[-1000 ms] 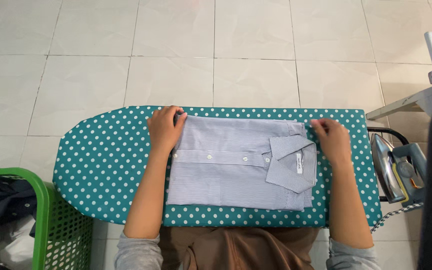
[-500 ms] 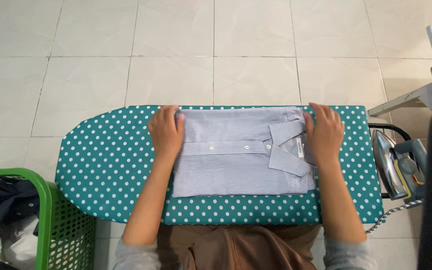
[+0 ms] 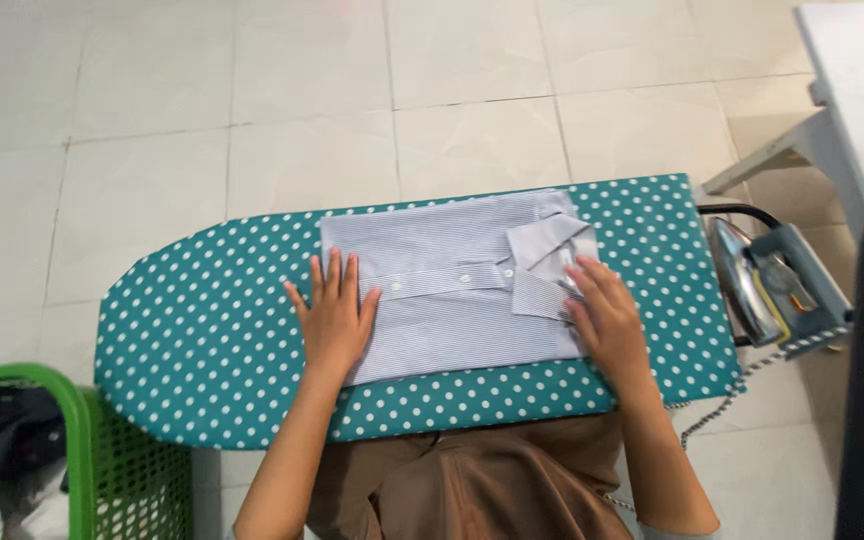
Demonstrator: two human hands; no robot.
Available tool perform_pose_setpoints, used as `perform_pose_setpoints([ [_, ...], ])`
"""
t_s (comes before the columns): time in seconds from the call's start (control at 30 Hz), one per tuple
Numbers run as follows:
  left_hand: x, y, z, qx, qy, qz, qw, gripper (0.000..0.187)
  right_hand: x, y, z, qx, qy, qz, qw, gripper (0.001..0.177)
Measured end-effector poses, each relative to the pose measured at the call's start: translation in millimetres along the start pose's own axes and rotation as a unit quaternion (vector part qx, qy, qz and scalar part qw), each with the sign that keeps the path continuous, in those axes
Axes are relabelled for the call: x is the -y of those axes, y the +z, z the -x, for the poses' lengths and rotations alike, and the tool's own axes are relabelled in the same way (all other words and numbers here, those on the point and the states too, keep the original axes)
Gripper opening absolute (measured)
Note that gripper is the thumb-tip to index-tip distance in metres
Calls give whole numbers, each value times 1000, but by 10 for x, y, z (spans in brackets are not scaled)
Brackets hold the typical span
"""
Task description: The person irons a blue striped button-up shirt on an ironing board using a steam iron, folding the sleeves and torso before performing a final press on the folded shirt and placing it on a table.
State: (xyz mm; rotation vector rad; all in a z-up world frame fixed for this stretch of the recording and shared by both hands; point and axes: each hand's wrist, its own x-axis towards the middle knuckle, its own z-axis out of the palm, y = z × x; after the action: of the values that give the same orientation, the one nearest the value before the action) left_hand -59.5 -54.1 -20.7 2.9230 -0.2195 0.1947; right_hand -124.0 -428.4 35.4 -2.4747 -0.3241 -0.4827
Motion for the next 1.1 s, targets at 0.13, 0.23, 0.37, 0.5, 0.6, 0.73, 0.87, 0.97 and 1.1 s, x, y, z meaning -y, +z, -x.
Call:
perform_pose_setpoints([
  [0.13, -448, -151, -239, 38, 52, 25, 998, 64, -331, -591, 60, -115, 51, 46, 991, 36],
  [0.23, -1192, -89, -479, 21, 175, 105, 979, 66, -625, -1034, 104, -147, 105, 127, 975, 43],
  [0.37, -2358, 156, -582, 70, 312, 130, 939, 64, -952, -1338, 170, -146, 163, 232, 948, 46],
  [0.5, -3237, 529, -421, 105, 399, 135, 901, 65, -1290, -1397, 227, -131, 186, 310, 923, 59],
  [0.6, -3569, 773, -266, 162, 458, 138, 863, 67, -1496, -1379, 262, -107, 219, 321, 915, 62],
  [0.73, -3662, 910, -109, 130, 447, 150, 872, 63, -1640, -1278, 215, -61, 246, 410, 876, 62],
  [0.87, -3598, 749, -118, 117, 452, 139, 873, 62, -1803, -1215, 55, -24, 308, 437, 845, 61],
  [0.97, -3385, 503, -144, 155, 457, 153, 862, 60, -2006, -1251, -33, -8, 351, 373, 859, 59],
  [1.1, -2490, 181, -287, 140, 381, 218, 887, 50, -1973, -1429, 57, -46, 352, 324, 877, 57],
])
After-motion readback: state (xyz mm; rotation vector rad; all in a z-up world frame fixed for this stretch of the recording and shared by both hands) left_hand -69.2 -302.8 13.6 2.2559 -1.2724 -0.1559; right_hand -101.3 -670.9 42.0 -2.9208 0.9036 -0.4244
